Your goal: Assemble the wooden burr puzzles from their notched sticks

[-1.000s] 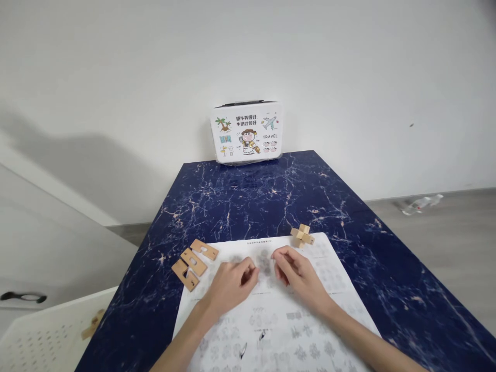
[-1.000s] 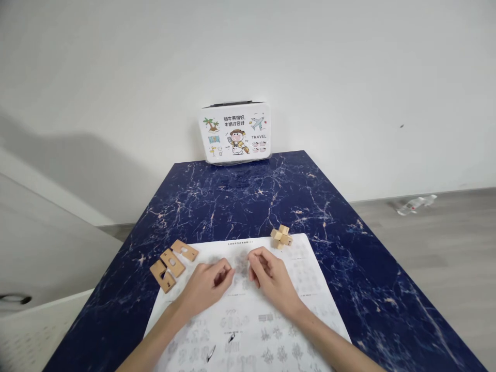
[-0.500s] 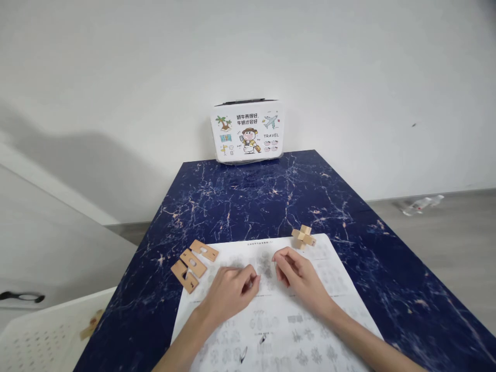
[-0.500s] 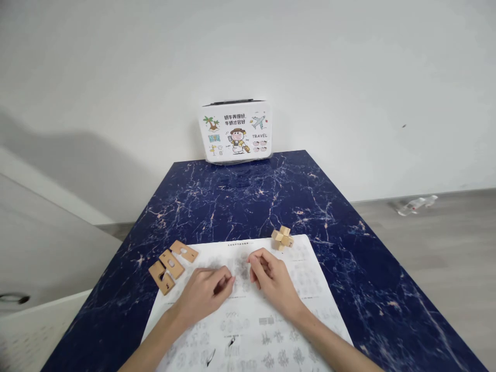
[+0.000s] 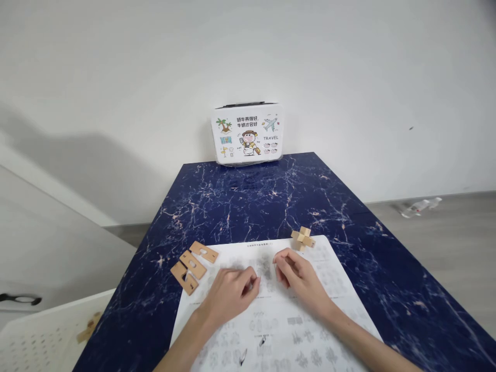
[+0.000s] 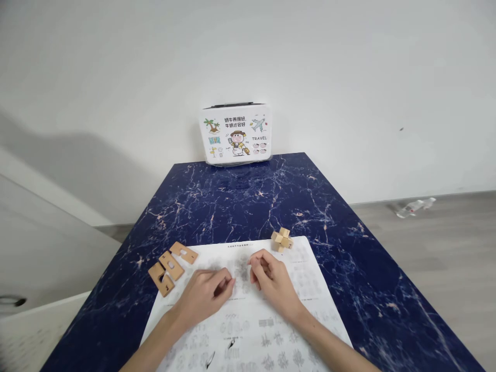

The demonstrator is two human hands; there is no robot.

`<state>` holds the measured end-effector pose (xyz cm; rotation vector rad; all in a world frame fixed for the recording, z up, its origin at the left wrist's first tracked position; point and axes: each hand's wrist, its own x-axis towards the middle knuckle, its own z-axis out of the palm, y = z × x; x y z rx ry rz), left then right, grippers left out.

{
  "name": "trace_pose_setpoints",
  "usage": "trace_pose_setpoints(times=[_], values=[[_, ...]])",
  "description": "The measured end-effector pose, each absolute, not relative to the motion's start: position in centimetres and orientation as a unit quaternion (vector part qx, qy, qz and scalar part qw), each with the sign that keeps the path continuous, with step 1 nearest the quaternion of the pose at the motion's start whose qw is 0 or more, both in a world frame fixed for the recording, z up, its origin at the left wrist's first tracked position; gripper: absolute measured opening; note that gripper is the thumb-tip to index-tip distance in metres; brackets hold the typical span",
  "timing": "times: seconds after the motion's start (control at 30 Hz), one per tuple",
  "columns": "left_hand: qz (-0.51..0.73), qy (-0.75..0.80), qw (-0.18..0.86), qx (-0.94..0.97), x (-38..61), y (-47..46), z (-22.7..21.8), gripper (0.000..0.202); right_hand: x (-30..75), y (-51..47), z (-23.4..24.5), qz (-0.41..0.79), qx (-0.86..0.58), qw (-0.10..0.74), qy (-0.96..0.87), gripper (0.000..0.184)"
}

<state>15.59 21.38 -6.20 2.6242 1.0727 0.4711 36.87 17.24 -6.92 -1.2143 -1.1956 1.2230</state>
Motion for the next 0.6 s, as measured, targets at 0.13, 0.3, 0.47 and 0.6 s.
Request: trace_pose_setpoints(times=[0.13,0.3,0.47,0.6], values=[[0.16,0.368,0.131,0.907,15.6,21.4,-6.3,0.021,37.0,17.3,-7.0,0.497,-0.507,0.51,-0.486,0.039],[0.164,0.366,0.13,0.907,15.6,21.4,-6.3,0.02,37.6,17.7,-7.0,0.455,-0.539,0.541,-0.458,0.035],[0.172,0.362,0.131,0.907,15.5,21.4,-6.4,0.02,38.5,18.2,-6.9,0.411,-0.555,0.583,-0.427,0.033],[0.177,0.359,0.131,0.907,15.5,21.4,-6.5,0.02,38.7,18.6,-6.9,0.425,-0.536,0.599,-0.416,0.044]])
